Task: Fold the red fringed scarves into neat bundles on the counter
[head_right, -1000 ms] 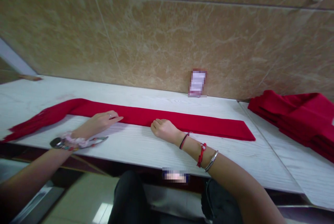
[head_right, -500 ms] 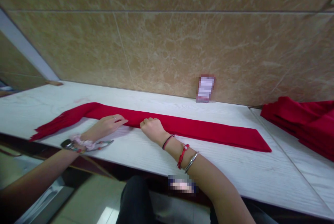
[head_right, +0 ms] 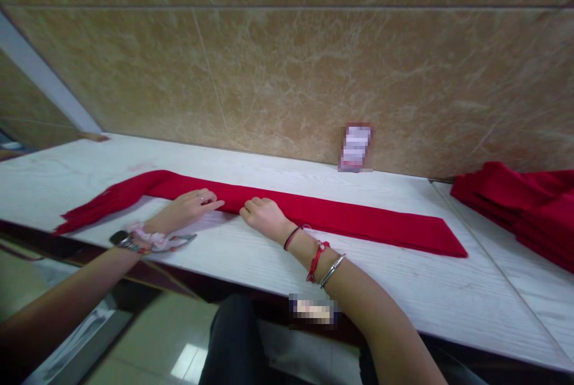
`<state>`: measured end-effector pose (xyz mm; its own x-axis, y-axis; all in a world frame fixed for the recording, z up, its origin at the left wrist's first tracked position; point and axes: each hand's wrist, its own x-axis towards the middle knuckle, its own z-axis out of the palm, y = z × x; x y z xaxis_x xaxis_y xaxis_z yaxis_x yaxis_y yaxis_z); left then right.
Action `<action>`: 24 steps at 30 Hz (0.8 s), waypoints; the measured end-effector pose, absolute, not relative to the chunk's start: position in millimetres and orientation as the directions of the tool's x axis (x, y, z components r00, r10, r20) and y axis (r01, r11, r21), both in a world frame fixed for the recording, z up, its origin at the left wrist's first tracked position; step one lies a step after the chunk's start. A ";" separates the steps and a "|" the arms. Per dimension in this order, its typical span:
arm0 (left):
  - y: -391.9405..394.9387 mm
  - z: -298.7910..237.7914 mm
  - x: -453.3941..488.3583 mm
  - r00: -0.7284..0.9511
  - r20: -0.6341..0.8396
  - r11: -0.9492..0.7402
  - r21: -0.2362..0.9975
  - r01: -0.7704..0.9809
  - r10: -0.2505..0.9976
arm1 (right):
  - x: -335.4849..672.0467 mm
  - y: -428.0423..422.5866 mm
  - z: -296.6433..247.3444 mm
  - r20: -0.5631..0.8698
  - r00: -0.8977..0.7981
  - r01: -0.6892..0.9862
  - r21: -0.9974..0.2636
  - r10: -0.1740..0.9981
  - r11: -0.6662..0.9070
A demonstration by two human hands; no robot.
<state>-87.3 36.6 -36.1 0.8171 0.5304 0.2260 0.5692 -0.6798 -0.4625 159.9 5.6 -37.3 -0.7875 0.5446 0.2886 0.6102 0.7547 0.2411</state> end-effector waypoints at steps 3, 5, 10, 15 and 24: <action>36.2 -35.0 -85.7 0.813 0.220 -0.693 -0.431 0.577 0.540 | 161.1 8.3 -38.6 0.323 -0.765 0.635 0.234 0.557 0.736; 36.9 -36.0 -85.8 0.815 0.194 -0.709 -0.411 0.573 0.546 | 162.7 10.8 -41.5 0.327 -0.759 0.639 0.212 0.562 0.740; 40.7 -36.2 -87.2 0.796 0.145 -0.735 -0.314 0.601 0.588 | 163.5 13.6 -47.3 0.367 -0.734 0.630 0.053 0.572 0.775; 37.5 -30.8 -83.0 0.768 0.185 -0.714 -0.288 0.638 0.613 | 156.6 11.4 -42.9 0.314 -0.728 0.648 0.025 0.609 0.761; 38.0 -38.4 -93.4 0.753 0.212 -0.719 -0.224 0.658 0.623 | 154.6 12.9 -43.9 0.308 -0.746 0.638 0.074 0.591 0.767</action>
<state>-93.4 38.0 -38.4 0.7528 0.6231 0.2123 0.6581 -0.7189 -0.2236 154.6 12.9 -43.9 -0.7458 0.5906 0.3083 0.6378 0.7666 0.0743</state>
